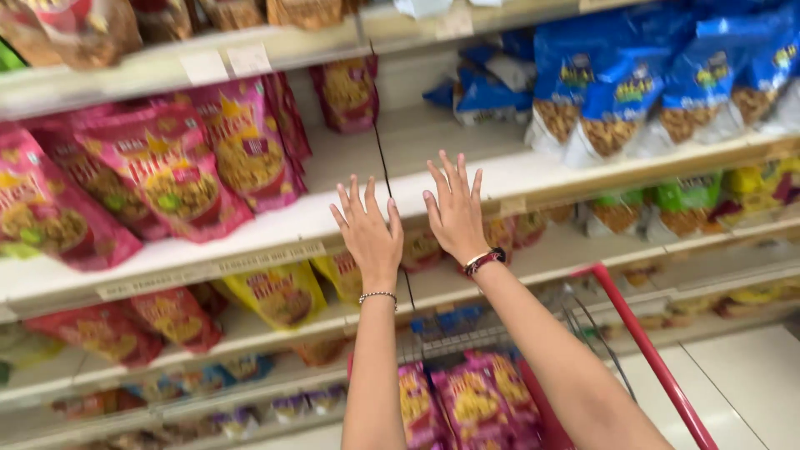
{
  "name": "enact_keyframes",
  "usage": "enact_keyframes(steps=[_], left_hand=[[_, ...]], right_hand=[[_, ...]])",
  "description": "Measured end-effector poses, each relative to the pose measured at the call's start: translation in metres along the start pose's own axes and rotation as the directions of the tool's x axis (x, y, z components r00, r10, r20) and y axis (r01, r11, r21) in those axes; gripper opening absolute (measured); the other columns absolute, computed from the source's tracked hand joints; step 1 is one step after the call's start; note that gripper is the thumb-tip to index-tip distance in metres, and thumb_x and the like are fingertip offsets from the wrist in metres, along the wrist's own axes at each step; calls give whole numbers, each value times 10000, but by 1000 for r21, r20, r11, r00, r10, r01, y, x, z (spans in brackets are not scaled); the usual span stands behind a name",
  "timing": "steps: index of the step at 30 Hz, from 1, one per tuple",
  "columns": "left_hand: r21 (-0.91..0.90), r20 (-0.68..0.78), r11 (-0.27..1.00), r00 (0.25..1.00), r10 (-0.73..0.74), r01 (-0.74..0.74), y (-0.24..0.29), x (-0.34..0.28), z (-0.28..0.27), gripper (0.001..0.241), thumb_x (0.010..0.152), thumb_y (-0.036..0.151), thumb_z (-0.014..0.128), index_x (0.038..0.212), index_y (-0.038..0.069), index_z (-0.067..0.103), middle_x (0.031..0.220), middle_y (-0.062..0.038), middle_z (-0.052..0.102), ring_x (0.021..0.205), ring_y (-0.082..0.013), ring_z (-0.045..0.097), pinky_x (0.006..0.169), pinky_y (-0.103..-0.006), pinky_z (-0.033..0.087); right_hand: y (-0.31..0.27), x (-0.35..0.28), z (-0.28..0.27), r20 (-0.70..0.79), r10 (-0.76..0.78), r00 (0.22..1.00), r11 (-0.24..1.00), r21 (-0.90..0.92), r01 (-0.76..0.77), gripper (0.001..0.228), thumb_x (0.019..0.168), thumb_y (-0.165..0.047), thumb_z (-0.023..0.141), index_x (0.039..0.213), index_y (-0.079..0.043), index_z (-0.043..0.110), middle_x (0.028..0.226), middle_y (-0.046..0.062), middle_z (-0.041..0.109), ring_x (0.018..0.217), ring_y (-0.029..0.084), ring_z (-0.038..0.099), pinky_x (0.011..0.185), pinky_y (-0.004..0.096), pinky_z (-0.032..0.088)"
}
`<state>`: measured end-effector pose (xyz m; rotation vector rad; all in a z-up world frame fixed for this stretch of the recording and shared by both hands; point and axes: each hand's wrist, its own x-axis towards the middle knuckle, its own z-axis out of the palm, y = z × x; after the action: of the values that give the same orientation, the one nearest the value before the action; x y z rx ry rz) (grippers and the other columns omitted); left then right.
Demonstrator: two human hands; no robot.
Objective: Browsing snack shelves and placing selected bags of chips and namkeen into a shopping cart in a convenience store.
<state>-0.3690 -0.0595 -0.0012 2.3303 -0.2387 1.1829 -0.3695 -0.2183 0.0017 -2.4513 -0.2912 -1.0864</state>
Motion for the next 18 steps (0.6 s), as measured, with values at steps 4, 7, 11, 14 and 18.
enact_keyframes(steps=[4,7,11,14,18], left_hand=[[-76,17,997,999,-28,29,9,-74,-10,464,1045,287,497,1479,125,525,1610,-97,419,1562,-349,242,1288,-565,111],[-164,60,983,996,-69,78,4,-130,-11,430,1059,244,504,1473,127,518,1619,-70,411,1580,-332,245,1312,-569,85],[-213,146,964,981,-131,161,-7,-197,0,428,1054,214,501,1470,110,510,1608,-83,425,1573,-329,254,1310,-562,92],[-207,235,944,950,-208,258,-17,-246,14,421,1056,201,503,1462,94,511,1571,-100,456,1553,-323,290,1305,-553,123],[-245,427,848,838,-340,469,-35,-319,41,383,1050,175,531,1422,84,545,1491,-139,525,1437,-316,468,1204,-441,370]], right_hand=[[5,-75,-9,-22,-16,1000,999,-38,16,524,1087,-308,474,1577,-128,429,1709,114,229,1592,358,101,1265,635,9],[9,-129,-13,35,10,999,1000,11,-11,525,1074,-289,502,1569,-125,444,1716,107,196,1601,350,67,1271,621,1],[21,-192,1,106,28,994,999,39,-32,526,1056,-248,547,1558,-122,458,1714,109,211,1604,346,87,1285,609,26],[34,-237,19,211,90,973,993,58,-104,504,1041,-233,563,1523,-112,474,1693,113,246,1597,353,120,1278,617,60],[73,-313,64,392,230,891,965,25,-261,468,1037,-247,581,1472,-91,506,1652,155,313,1548,400,229,1239,609,149]])
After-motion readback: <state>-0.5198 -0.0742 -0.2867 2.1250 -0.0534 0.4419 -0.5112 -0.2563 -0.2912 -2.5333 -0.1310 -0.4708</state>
